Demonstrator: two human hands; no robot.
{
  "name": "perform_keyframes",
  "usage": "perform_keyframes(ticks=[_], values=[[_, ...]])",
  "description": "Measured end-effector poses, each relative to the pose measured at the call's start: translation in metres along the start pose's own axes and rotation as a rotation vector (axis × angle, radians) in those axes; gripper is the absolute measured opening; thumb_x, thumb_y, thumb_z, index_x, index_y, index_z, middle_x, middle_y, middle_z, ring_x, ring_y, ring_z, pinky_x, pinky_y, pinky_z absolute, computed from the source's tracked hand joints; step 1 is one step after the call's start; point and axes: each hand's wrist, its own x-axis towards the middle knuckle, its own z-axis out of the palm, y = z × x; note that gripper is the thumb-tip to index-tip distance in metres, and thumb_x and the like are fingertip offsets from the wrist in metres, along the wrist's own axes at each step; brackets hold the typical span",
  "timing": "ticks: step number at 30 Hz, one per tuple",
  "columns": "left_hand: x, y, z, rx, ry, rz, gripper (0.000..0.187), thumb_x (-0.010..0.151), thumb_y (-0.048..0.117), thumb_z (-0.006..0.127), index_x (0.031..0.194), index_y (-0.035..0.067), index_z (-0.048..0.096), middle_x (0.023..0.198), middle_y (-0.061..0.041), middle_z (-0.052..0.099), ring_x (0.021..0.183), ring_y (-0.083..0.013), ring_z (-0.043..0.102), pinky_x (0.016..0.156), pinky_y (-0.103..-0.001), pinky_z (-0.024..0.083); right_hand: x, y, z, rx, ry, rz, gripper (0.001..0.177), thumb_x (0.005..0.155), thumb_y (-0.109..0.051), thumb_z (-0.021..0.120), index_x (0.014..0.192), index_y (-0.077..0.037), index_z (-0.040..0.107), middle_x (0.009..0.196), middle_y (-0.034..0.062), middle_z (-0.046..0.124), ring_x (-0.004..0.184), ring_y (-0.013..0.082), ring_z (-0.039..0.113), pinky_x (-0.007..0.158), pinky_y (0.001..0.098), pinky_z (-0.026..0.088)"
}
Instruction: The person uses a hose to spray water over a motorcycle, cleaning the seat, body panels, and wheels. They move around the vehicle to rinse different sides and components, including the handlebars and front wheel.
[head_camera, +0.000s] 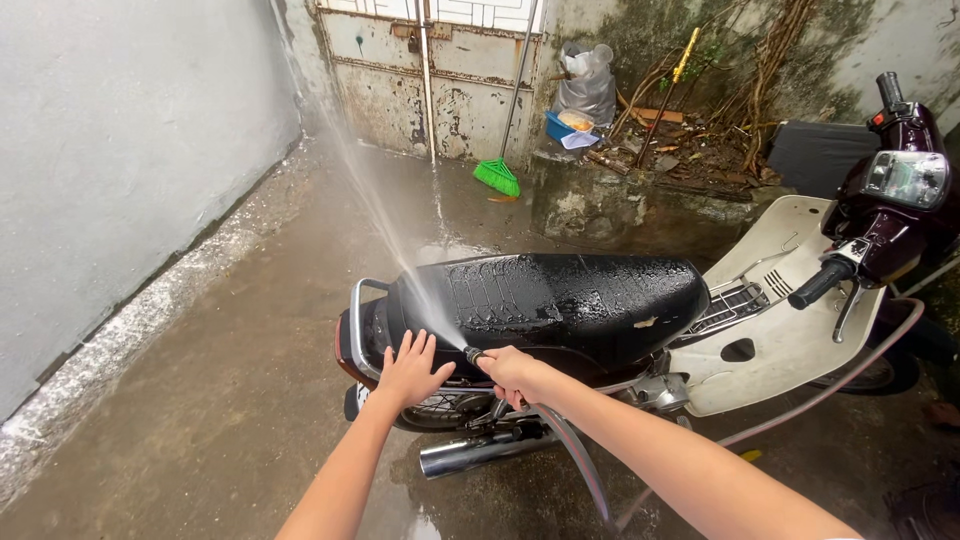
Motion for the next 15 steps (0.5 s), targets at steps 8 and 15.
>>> perform_keyframes(ticks=[8,15], values=[[0.0,0.008,0.002,0.008,-0.021,0.009,0.071,0.088,0.056,0.025,0.142,0.011,0.018,0.15,-0.008,0.01,0.139,-0.0227,0.002,0.111,-0.05,0.006,-0.008,0.017,-0.007,0.015,0.017,0.077,0.043,0.089,-0.035,0.045,0.131,-0.024,0.044,0.054,0.0114,0.049,0.037,0.0074,0.036,0.031,0.0138,0.026],[0.006,0.018,0.008,0.026,-0.012,0.01,0.074,0.088,0.058,0.026,0.142,0.009,0.017,0.149,-0.016,0.009,0.139,-0.0271,0.001,0.111,-0.049,0.006,0.016,0.043,-0.027,0.061,0.073,0.13,0.045,0.09,-0.036,0.044,0.134,-0.024,0.04,0.057,0.0109,0.049,0.037,0.0075,0.036,0.033,0.0128,0.027]])
